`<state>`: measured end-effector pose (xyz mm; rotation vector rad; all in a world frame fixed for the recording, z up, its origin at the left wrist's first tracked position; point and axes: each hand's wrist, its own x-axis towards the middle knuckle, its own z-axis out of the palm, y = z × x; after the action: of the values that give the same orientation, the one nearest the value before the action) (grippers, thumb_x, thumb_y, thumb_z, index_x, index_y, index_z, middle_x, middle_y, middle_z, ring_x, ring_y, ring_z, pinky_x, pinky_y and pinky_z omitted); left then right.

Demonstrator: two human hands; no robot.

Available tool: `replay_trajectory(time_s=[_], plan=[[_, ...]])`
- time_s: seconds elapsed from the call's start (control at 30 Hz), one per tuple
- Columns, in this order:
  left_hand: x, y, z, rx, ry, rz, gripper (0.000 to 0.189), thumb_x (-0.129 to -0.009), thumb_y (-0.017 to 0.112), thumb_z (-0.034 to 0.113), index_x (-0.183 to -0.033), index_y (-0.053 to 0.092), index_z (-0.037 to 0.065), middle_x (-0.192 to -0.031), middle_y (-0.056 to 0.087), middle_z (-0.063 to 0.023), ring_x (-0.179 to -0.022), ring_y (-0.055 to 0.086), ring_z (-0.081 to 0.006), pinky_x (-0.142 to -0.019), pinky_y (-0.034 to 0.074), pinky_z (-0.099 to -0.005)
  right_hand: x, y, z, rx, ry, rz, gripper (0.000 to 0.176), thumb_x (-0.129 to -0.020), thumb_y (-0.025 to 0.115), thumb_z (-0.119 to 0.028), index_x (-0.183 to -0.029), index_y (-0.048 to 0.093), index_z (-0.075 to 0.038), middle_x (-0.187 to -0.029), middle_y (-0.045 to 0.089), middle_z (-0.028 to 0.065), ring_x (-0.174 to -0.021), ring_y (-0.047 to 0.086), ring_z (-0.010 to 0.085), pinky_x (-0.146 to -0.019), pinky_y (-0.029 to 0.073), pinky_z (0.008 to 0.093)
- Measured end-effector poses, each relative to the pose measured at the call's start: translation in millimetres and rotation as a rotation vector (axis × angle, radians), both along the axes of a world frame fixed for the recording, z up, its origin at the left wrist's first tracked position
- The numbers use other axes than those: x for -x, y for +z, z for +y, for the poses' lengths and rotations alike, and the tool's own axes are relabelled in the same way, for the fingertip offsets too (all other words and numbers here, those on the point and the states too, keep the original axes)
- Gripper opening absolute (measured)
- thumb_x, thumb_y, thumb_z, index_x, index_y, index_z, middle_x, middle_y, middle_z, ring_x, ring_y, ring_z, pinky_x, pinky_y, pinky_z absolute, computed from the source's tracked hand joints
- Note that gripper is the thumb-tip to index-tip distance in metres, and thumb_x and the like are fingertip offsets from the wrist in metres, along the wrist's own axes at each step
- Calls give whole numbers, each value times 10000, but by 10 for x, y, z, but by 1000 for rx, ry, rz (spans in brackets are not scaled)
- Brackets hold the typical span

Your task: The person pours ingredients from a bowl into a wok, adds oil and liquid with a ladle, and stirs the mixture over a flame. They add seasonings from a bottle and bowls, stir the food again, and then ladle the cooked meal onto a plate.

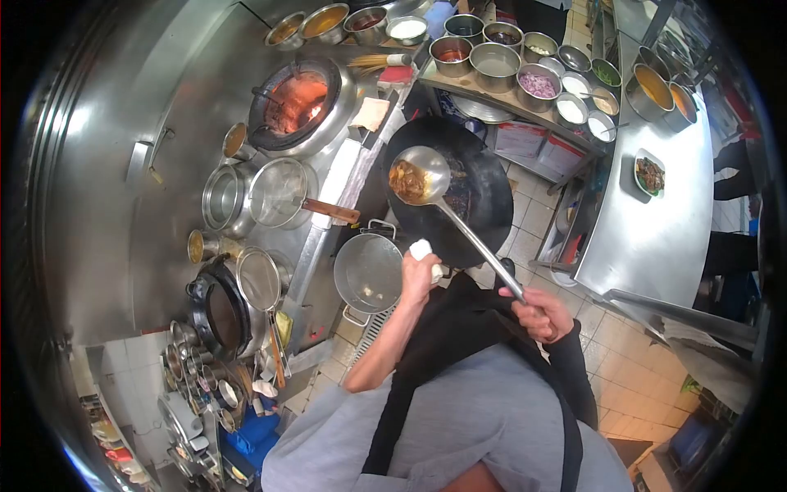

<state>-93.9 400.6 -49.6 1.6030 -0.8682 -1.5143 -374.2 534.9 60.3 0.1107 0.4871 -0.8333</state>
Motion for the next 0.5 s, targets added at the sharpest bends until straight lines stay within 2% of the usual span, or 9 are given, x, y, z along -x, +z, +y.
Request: replay_trajectory(time_s=[0.03,0.1,0.17,0.2,0.3,0.37,0.43,0.47,0.5], plan=[[-42,291,24,-117,-7,52,242,-815,668,65,-1026,563,8,-732,614,-72,-547,589,-149,-418,416,-304,29,-18,67,-3,-15,-7,328,-1101,517,-179,-1374,556,0,-763,429,-28,-474,312,-2,-345,226,186],[-201,350,75,-186,-46,201,166,-839,646,73,-964,563,2,-723,642,-129,-493,569,-157,-368,373,-258,-49,-63,-41,7,9,67,302,-1099,516,-168,-1347,565,-3,-780,451,-19,-492,330,-2,-361,247,181],[-293,389,94,-215,-52,242,149,-849,642,79,-942,566,-9,-726,649,-142,-483,564,-163,-364,361,-255,-96,-96,-220,-45,39,172,294,-1099,517,-168,-1336,567,-3,-786,461,-14,-505,342,-2,-371,256,179],[-333,420,90,-229,-66,245,149,-852,639,80,-944,567,-12,-729,651,-145,-482,563,-163,-364,360,-255,-70,-116,-259,-31,40,140,294,-1094,518,-191,-1312,559,2,-774,452,-24,-521,378,4,-371,277,171],[-364,509,71,-243,-87,250,150,-859,633,85,-946,567,-18,-735,656,-153,-481,557,-162,-364,358,-256,17,-7,-284,-80,-21,299,232,-1080,564,-164,-1256,578,-13,-800,494,-8,-521,352,6,-398,286,179],[-342,555,63,-226,-92,228,150,-860,630,86,-945,566,-19,-739,658,-155,-481,552,-161,-365,358,-254,57,-92,-309,-52,-5,554,179,-1054,587,-167,-1166,570,-28,-767,516,-2,-496,402,31,-387,338,213],[-306,597,35,-205,-96,241,105,-853,619,76,-909,565,7,-704,624,-122,-499,570,-161,-366,368,-259,47,-259,-347,-30,23,831,153,-1039,588,-166,-1111,558,-34,-743,521,-1,-485,443,50,-378,368,238],[-275,629,22,-194,-94,240,101,-854,619,77,-906,568,8,-703,623,-120,-492,561,-160,-365,362,-260,30,-353,-359,62,33,991,143,-1028,570,-174,-1061,532,-41,-696,525,15,-451,497,102,-353,390,293],[-249,642,5,-183,-92,238,97,-856,618,79,-902,570,8,-702,621,-118,-486,553,-159,-365,357,-261,9,-426,-368,78,72,1097,133,-1031,568,-175,-1044,524,-50,-691,520,12,-446,490,101,-345,378,295]])
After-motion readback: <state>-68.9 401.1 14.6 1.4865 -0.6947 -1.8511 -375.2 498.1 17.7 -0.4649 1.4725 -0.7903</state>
